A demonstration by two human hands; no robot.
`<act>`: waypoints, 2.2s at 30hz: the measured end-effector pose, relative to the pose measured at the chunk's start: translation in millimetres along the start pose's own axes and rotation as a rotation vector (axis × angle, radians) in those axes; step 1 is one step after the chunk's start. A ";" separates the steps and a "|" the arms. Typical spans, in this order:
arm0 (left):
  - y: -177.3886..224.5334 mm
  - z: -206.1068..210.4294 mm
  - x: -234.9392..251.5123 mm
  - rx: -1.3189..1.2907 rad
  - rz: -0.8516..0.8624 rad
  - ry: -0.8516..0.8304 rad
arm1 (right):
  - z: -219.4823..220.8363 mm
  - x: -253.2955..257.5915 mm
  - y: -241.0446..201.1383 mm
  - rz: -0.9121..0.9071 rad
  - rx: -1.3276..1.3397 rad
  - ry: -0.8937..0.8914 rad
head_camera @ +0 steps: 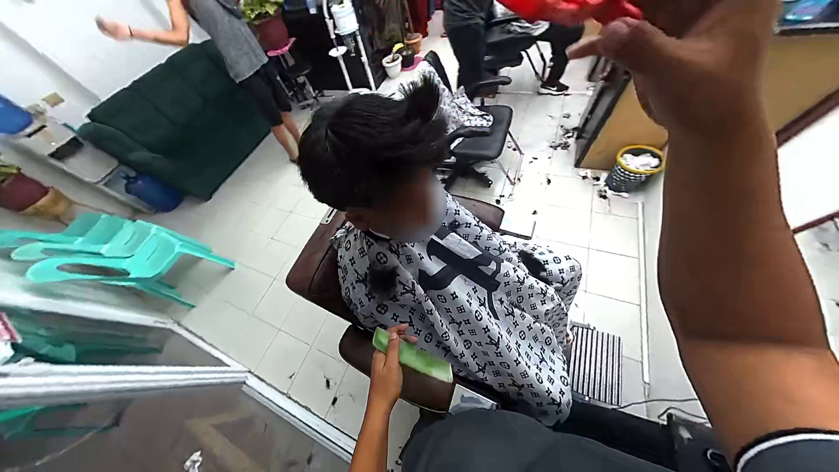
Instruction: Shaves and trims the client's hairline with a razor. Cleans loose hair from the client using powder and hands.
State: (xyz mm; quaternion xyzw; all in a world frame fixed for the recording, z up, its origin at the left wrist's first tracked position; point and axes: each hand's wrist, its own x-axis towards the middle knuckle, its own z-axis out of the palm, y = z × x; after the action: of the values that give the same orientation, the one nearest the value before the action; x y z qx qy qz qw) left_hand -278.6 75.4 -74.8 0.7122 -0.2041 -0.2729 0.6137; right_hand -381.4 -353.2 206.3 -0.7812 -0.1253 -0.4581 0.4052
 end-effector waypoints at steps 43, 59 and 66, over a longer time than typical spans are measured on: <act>-49.2 -69.4 -27.1 -0.292 -0.050 -0.047 | 33.9 42.3 60.5 0.735 0.113 0.601; -35.2 52.7 32.6 0.102 0.105 -0.783 | 62.5 -564.2 -327.3 1.847 -1.039 1.310; 10.9 191.9 -47.1 -0.062 0.326 -1.284 | 32.3 -674.0 -387.5 2.302 -1.012 1.139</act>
State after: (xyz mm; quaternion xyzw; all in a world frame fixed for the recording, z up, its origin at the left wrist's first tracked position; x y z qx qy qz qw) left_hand -437.0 -43.2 -76.3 0.3499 -0.6265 -0.5526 0.4239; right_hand -951.3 37.3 -151.8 -0.2108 0.9450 -0.1167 0.2212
